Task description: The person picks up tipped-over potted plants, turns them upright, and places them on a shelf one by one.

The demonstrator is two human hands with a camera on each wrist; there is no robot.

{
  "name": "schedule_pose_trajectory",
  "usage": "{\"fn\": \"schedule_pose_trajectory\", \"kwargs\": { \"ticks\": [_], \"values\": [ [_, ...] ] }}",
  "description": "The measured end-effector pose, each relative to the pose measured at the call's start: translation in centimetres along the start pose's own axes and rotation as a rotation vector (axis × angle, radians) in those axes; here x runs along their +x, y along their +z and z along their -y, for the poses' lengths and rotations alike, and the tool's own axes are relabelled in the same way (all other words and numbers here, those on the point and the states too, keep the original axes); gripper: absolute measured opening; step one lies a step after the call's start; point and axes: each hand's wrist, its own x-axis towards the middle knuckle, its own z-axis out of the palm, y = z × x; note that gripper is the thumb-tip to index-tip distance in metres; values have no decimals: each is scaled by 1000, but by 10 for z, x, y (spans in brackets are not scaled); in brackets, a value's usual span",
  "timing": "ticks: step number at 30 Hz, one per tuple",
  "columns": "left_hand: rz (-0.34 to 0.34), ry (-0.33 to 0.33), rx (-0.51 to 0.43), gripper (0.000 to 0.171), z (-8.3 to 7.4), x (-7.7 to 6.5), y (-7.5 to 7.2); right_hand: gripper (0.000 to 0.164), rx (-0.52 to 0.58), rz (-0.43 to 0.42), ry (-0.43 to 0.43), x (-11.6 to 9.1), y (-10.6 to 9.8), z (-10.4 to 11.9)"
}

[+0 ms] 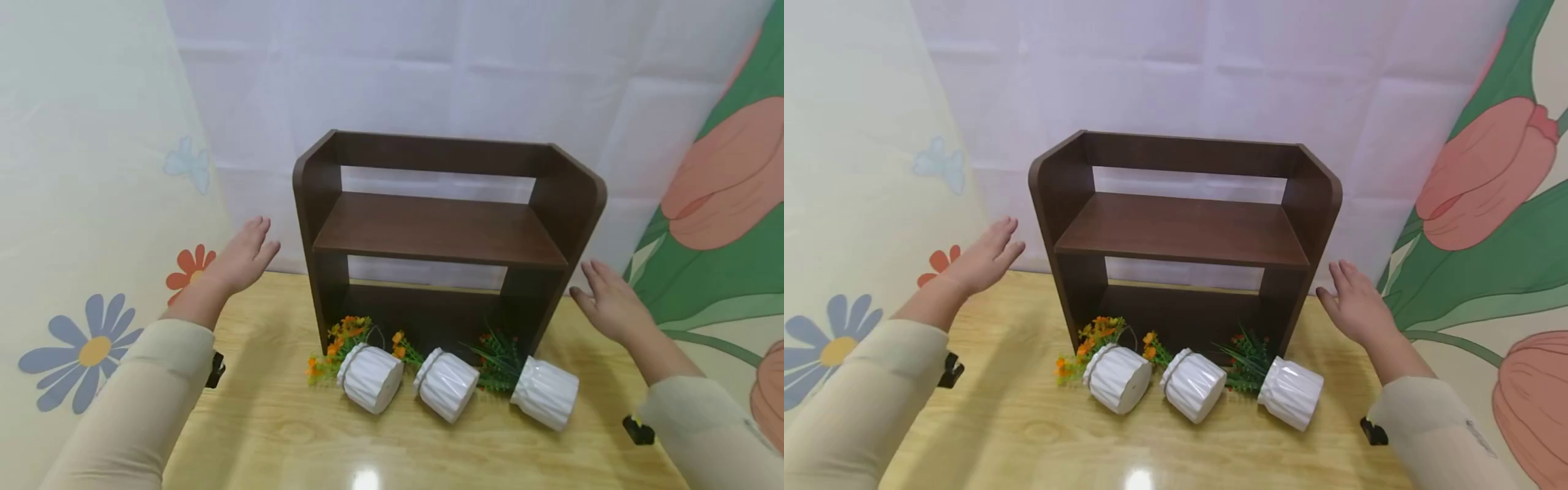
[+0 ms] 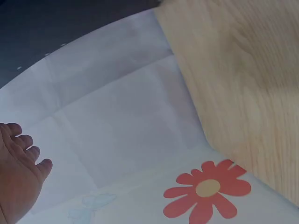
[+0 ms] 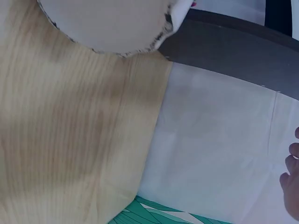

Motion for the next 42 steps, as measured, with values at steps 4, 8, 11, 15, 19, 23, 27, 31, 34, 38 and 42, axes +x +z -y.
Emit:
{"fn": "schedule_pose_trajectory", "kwargs": {
  "ticks": [4, 8, 11, 15, 19, 23, 27, 31, 34, 38, 42],
  "values": [
    [-47, 2, -163, 68, -7, 0, -12, 73, 46, -3, 1, -8, 1, 1],
    [-87, 6, -250, 68, -17, 2, -23, 72, 71, -5, -3, -15, 3, 3],
    [-113, 11, -303, 67, -28, 5, -30, 72, 87, -11, -6, -21, 2, 5],
    [-156, 32, -376, 67, -44, 11, -38, 73, 113, -5, -3, -30, 2, 11],
    [-192, 34, -430, 66, -60, 18, -46, 74, 139, 17, 7, -40, 3, 17],
    [-203, 25, -476, 67, -75, 23, -52, 76, 172, 35, 10, -49, 3, 24],
    [-206, 47, -534, 66, -87, 29, -54, 78, 206, 61, 14, -58, 5, 29],
    [-192, 69, -619, 66, -97, 36, -56, 78, 221, 43, 0, -67, 9, 34],
    [-188, 73, -674, 67, -104, 40, -56, 79, 221, 19, -15, -74, 14, 39],
    [-181, 66, -726, 68, -111, 45, -57, 80, 217, 3, -38, -83, 18, 45],
    [-154, 53, -784, 66, -117, 50, -56, 81, 237, 11, -43, -93, 20, 52]
  ]
}}
